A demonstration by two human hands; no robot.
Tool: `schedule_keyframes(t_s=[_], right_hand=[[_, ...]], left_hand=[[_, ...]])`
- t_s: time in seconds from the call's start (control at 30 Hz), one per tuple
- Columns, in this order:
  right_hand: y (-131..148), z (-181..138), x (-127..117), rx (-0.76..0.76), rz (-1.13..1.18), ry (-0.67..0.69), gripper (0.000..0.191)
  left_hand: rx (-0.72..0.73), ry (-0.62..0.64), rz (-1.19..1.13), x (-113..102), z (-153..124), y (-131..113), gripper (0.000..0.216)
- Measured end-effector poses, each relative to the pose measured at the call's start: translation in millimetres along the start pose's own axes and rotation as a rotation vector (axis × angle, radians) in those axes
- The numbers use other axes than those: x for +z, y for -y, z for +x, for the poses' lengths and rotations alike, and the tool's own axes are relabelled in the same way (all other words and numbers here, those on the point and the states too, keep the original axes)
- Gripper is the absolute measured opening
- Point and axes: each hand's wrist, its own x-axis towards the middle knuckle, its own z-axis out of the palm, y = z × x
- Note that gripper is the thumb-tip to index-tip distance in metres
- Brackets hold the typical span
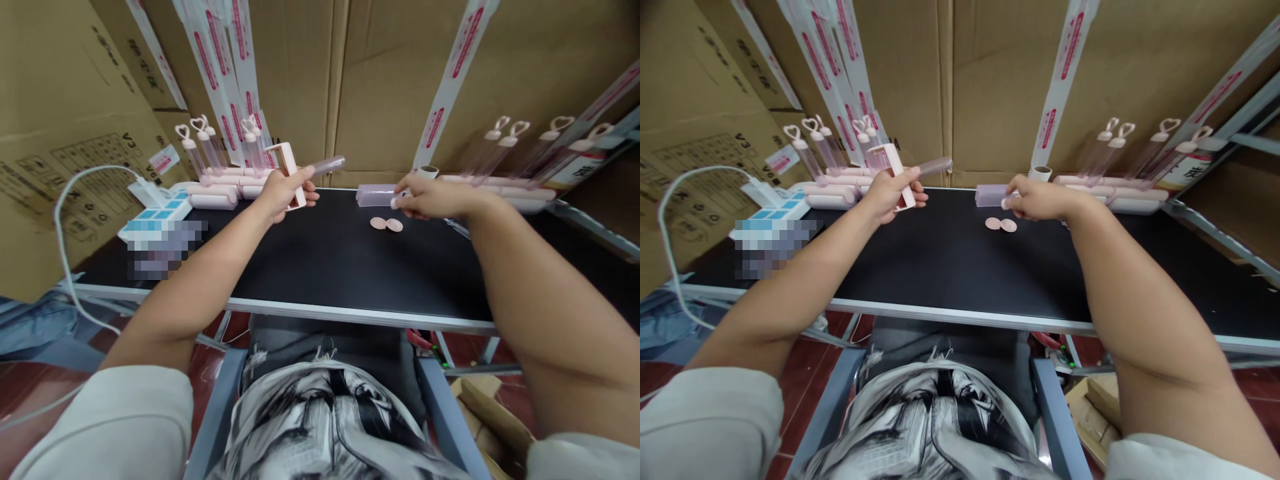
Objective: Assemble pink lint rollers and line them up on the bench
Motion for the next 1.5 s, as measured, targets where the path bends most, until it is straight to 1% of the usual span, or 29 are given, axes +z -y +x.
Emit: schedule_keyframes(t_s=[0.03, 0.1, 0.17, 0.27, 0.37, 0.47, 0.77, 0.83, 0.9, 0.93, 1.0, 1.07, 1.1, 1.17, 1.2, 1.23, 1.3, 1.37, 1.43, 1.5], right_hand=[[-3.1, 2.4, 0.6, 0.054, -0.011, 0.085, 0.027], [-6.7, 6.9, 4.4, 0.104, -0.027, 0.184, 0.019], [-8.7, 10.9, 9.5, 0.128, -0.026, 0.23, 0.019], [-12.9, 14.6, 14.2, 0.187, -0.003, 0.257, 0.018], [-18.3, 15.7, 13.5, 0.246, 0.014, 0.246, 0.022], [-21.1, 16.5, 11.2, 0.265, 0.008, 0.23, 0.025], [-16.4, 25.6, 23.6, 0.138, -0.106, 0.11, 0.022], [-18.4, 26.2, 22.4, 0.14, -0.113, 0.11, 0.022], [-20.3, 24.9, 17.7, 0.151, -0.139, 0.109, 0.027], [-20.3, 23.4, 14.8, 0.141, -0.169, 0.069, 0.034], [-16.3, 19.1, 11.0, 0.051, -0.216, -0.101, 0.047], [-6.1, 13.3, 13.0, -0.156, -0.198, -0.298, 0.053], [1.1, 10.2, 16.8, -0.289, -0.169, -0.361, 0.055], [17.4, 4.7, 28.9, -0.561, -0.132, -0.404, 0.057], [25.3, 2.5, 36.0, -0.671, -0.137, -0.395, 0.056], [32.3, 0.8, 42.8, -0.744, -0.141, -0.373, 0.054], [41.9, -1.0, 53.5, -0.799, -0.135, -0.3, 0.045], [44.9, -1.4, 58.6, -0.796, -0.095, -0.238, 0.039], [43.4, -1.5, 59.0, -0.787, -0.06, -0.226, 0.034], [41.4, -2.4, 57.5, -0.778, -0.063, -0.251, 0.03]], left_hand=[[0.001, 0.012, 0.004, 0.9, -0.6, 0.7, 0.047], [-0.004, 0.032, 0.015, 4.4, -2.5, 2.1, 0.046], [-0.008, 0.041, 0.027, 7.6, -4.2, 3.1, 0.045], [-0.016, 0.032, 0.04, 9.2, -5.0, 3.5, 0.043], [-0.022, 0.02, 0.052, 8.7, -5.2, 2.5, 0.04], [-0.036, 0.013, 0.067, 9.0, -5.8, 1.3, 0.038], [-0.048, 0.015, 0.118, 12.0, -6.8, 2.2, 0.032], [-0.059, 0.013, 0.129, 12.9, -8.9, 0.8, 0.032], [-0.063, 0.025, 0.134, 13.5, -11.1, -1.0, 0.033], [-0.059, 0.044, 0.131, 13.8, -11.9, -1.8, 0.034], [-0.056, 0.108, 0.108, 14.9, -13.4, -3.2, 0.035], [-0.086, 0.198, 0.054, 18.0, -15.7, -4.6, 0.04], [-0.116, 0.247, 0.021, 20.4, -17.7, -5.3, 0.046], [-0.178, 0.346, -0.041, 26.4, -23.2, -6.8, 0.056], [-0.196, 0.395, -0.066, 29.6, -26.5, -7.3, 0.058], [-0.199, 0.441, -0.085, 32.4, -30.0, -7.7, 0.057], [-0.16, 0.525, -0.112, 36.4, -36.3, -7.6, 0.049], [-0.114, 0.594, -0.126, 37.5, -40.6, -6.8, 0.046], [-0.107, 0.635, -0.128, 36.7, -42.5, -5.9, 0.048], [-0.129, 0.64, -0.123, 35.4, -43.2, -5.7, 0.05]])
